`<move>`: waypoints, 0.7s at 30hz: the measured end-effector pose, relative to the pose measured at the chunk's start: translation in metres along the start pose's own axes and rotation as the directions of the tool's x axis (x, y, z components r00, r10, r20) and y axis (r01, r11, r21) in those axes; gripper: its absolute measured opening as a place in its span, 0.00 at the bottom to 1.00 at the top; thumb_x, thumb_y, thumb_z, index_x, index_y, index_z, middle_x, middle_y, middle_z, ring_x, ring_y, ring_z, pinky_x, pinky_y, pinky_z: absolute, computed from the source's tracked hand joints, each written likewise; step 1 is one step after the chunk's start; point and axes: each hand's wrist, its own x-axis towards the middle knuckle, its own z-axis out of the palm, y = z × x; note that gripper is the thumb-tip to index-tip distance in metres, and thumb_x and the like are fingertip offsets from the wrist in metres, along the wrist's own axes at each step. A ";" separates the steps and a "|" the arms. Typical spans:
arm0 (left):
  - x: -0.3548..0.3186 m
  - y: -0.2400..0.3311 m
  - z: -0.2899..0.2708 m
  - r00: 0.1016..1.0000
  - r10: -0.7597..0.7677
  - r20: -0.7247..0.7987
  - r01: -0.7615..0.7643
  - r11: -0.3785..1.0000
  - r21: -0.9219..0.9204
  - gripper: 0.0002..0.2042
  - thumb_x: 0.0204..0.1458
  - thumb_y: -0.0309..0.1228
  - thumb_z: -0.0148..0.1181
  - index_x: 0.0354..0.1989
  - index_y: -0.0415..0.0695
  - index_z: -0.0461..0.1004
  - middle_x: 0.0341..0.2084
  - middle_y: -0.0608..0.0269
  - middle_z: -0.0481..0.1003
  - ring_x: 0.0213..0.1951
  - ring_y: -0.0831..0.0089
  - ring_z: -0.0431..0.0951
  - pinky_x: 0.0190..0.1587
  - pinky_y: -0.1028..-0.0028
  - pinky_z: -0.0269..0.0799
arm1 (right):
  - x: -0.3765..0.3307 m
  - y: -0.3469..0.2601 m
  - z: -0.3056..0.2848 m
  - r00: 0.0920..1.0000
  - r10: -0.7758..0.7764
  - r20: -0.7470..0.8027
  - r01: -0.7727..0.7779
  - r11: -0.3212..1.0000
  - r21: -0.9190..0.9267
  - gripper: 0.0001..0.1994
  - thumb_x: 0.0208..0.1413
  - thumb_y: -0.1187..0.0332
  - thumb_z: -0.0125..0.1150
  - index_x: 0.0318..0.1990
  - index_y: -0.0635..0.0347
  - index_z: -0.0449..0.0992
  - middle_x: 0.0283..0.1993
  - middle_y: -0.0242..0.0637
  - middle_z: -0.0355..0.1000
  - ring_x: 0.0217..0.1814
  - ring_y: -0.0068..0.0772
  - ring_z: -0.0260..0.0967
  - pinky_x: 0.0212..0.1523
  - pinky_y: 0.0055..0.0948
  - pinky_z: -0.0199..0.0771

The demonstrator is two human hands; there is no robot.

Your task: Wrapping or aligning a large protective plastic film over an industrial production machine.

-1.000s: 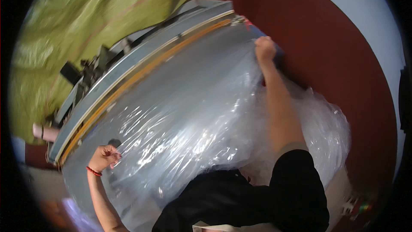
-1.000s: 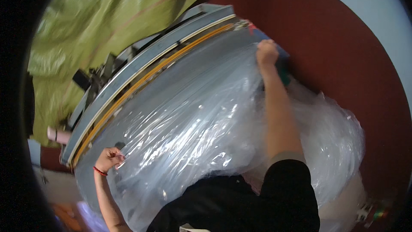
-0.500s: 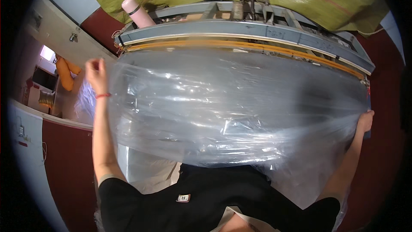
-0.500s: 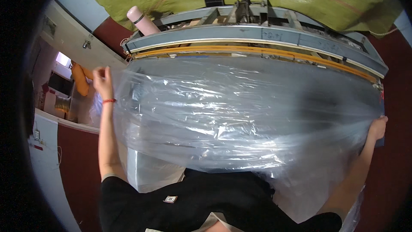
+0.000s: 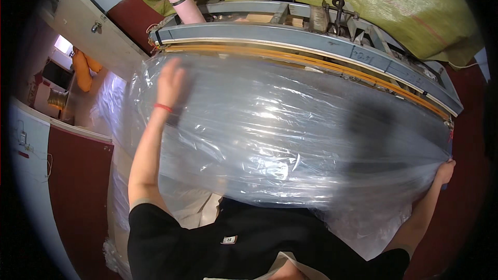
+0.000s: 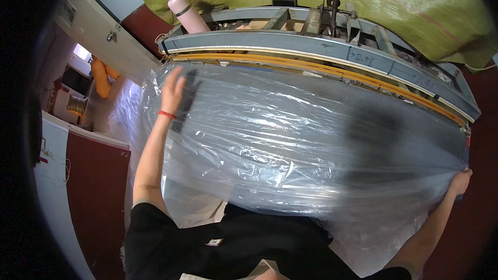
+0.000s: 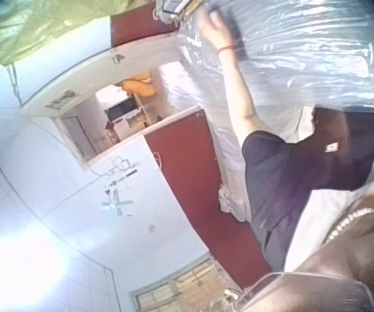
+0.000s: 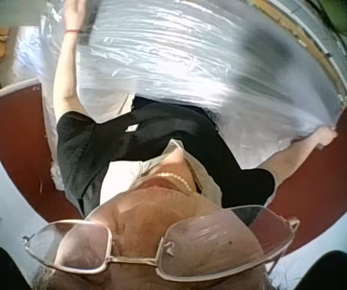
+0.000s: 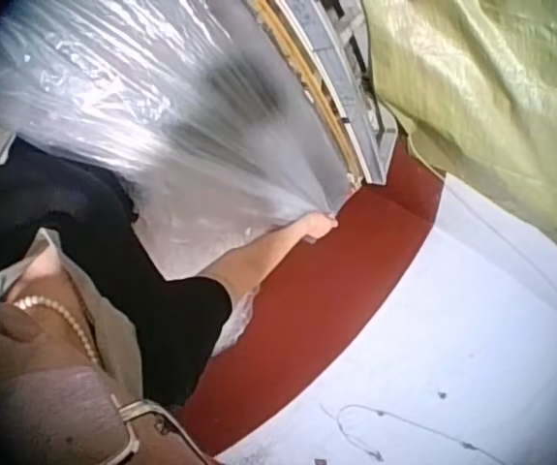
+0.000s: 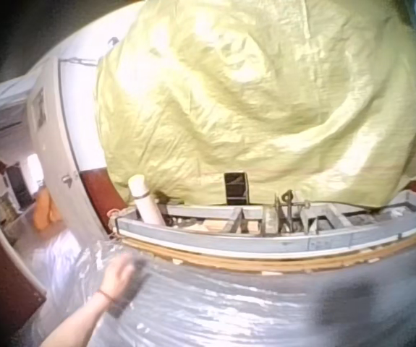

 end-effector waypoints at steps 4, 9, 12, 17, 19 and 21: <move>-0.033 0.086 0.030 0.750 0.416 0.515 -0.496 0.868 0.021 0.25 0.49 0.43 0.49 0.52 0.41 0.62 0.53 0.53 0.60 0.58 0.56 0.53 0.57 0.63 0.49 | -0.008 -0.008 -0.008 1.000 -0.018 0.002 0.018 0.999 0.036 0.15 0.55 0.57 0.35 0.43 0.55 0.64 0.42 0.46 0.68 0.45 0.51 0.65 0.40 0.45 0.65; -0.022 0.098 0.057 0.813 0.399 0.424 -0.491 0.861 0.131 0.27 0.49 0.46 0.48 0.54 0.42 0.59 0.57 0.54 0.54 0.59 0.54 0.50 0.57 0.60 0.48 | 0.044 0.051 0.043 0.997 -0.068 -0.039 0.077 0.939 0.334 0.17 0.55 0.56 0.39 0.41 0.58 0.67 0.39 0.45 0.69 0.40 0.46 0.66 0.39 0.39 0.64; -0.008 0.089 0.075 0.842 0.418 0.340 -0.474 0.875 0.097 0.25 0.49 0.46 0.48 0.52 0.43 0.62 0.56 0.53 0.56 0.58 0.52 0.51 0.56 0.60 0.49 | 0.066 0.097 0.047 0.991 -0.123 -0.043 0.118 0.702 0.702 0.16 0.56 0.58 0.42 0.39 0.61 0.69 0.34 0.38 0.69 0.36 0.34 0.65 0.38 0.31 0.63; 0.010 0.101 0.082 0.922 0.357 0.150 -0.375 0.919 0.120 0.12 0.44 0.36 0.56 0.35 0.43 0.73 0.38 0.56 0.70 0.44 0.58 0.67 0.45 0.64 0.62 | 0.028 0.112 -0.013 0.990 -0.135 0.026 -0.001 0.185 0.983 0.14 0.57 0.59 0.46 0.40 0.60 0.69 0.35 0.28 0.66 0.38 0.20 0.61 0.41 0.21 0.61; 0.014 0.108 0.087 0.975 0.202 0.090 -0.217 0.949 0.227 0.09 0.40 0.32 0.60 0.28 0.43 0.73 0.28 0.62 0.72 0.34 0.64 0.71 0.36 0.67 0.66 | 0.008 0.114 -0.038 0.994 -0.108 -0.006 0.024 0.163 0.986 0.14 0.57 0.59 0.45 0.39 0.60 0.69 0.36 0.28 0.65 0.38 0.21 0.61 0.41 0.22 0.61; 0.016 0.117 0.092 0.981 0.191 0.034 -0.194 0.963 0.189 0.08 0.39 0.32 0.60 0.27 0.42 0.73 0.27 0.62 0.71 0.34 0.63 0.71 0.36 0.67 0.66 | 0.003 0.125 -0.045 0.995 -0.091 -0.028 0.043 0.168 0.985 0.13 0.57 0.60 0.46 0.38 0.61 0.69 0.36 0.29 0.66 0.39 0.22 0.61 0.43 0.22 0.61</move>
